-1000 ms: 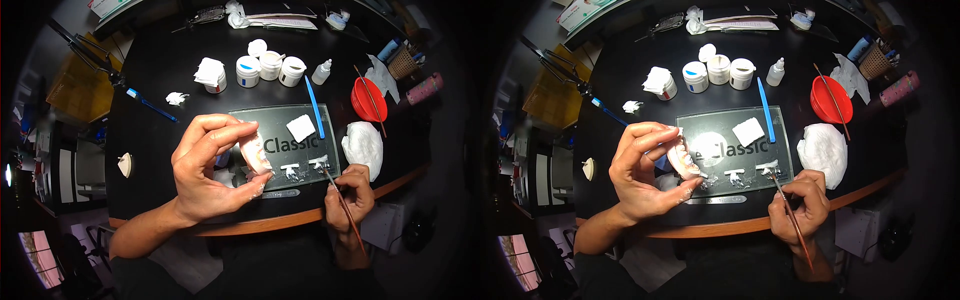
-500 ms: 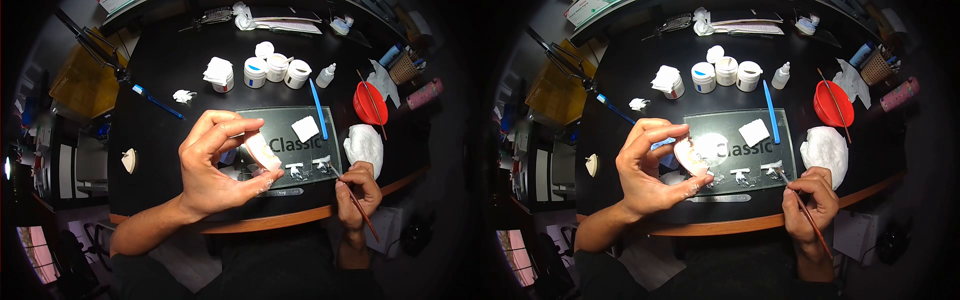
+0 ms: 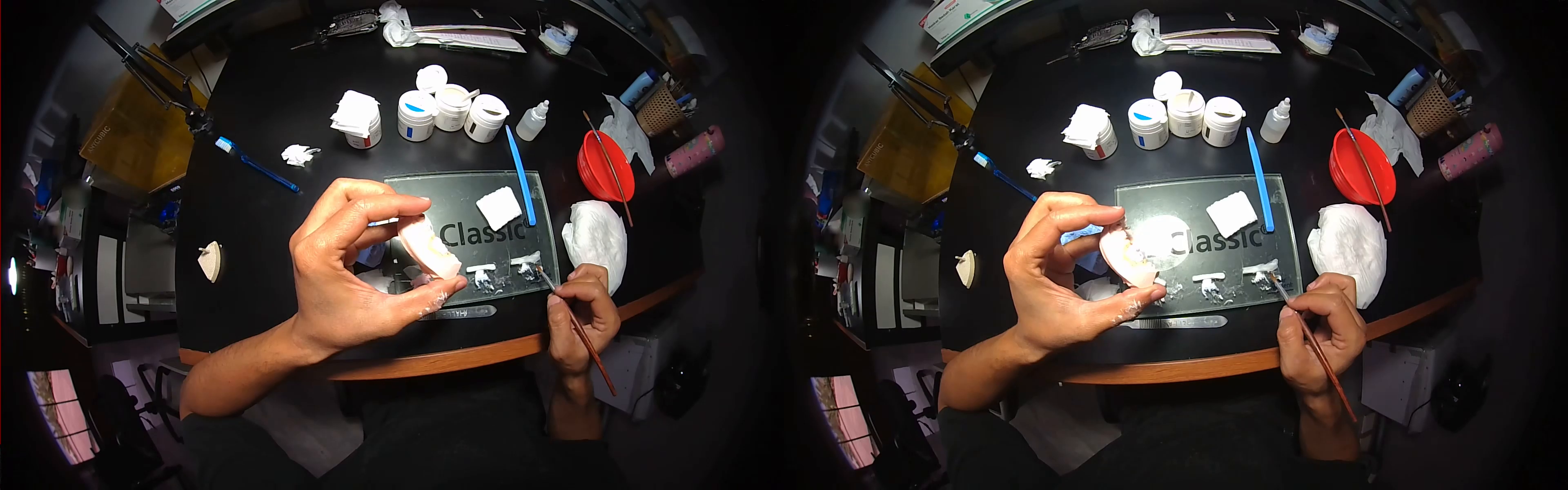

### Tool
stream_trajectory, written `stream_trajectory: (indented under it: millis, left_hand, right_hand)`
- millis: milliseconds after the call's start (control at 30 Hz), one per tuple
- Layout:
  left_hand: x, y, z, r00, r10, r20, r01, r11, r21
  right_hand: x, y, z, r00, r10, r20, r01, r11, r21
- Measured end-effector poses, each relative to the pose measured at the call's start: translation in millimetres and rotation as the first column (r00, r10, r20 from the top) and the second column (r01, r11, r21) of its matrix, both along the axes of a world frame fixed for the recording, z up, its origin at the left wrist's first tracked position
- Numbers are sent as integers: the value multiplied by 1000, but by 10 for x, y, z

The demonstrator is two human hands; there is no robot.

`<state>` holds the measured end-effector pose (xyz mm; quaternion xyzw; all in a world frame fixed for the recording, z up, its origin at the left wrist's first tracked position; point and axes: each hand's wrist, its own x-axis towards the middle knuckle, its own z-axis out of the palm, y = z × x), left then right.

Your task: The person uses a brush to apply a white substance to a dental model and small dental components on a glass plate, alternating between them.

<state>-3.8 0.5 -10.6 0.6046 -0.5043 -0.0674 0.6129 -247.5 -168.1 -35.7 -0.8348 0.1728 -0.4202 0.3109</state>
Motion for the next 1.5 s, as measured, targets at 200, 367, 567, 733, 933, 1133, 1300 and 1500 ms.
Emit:
stream_trajectory:
  millis: [200, 367, 567, 733, 933, 1133, 1300, 1500]
  left_hand:
    - [2, 7, 5, 999, -33, -37, 33, 999, 0]
    - [-6, -2, -2, 995, -64, -77, 62, 998, -28]
    - [-15, -12, 9, 996, -42, -79, 38, 998, -47]
    - [-1, 19, -1, 996, -82, -31, 82, 997, -1]
    - [31, 39, -4, 993, -113, 23, 112, 993, 20]
    - [42, 31, -27, 992, -111, 62, 110, 994, 22]
    - [13, 15, -44, 994, -108, 33, 107, 994, 21]
    - [-7, 9, -42, 997, -74, 24, 74, 997, 22]
  right_hand:
    - [-6, -2, -5, 1000, -1, 13, 1, 1000, -2]
    - [-5, 5, 3, 1000, -6, 28, 6, 1000, 10]
    - [11, -17, 17, 998, 17, 60, -18, 1000, 10]
    - [-1, -7, -1, 998, -20, 57, 15, 996, 84]
    - [-4, -11, -27, 1000, -6, 28, 4, 999, 43]
    - [-7, -8, -41, 1000, -1, 19, 0, 999, 54]
    - [-7, -10, -36, 1000, 3, 7, -4, 1000, 25]
    - [125, 99, 96, 986, 127, 112, -146, 974, 175]
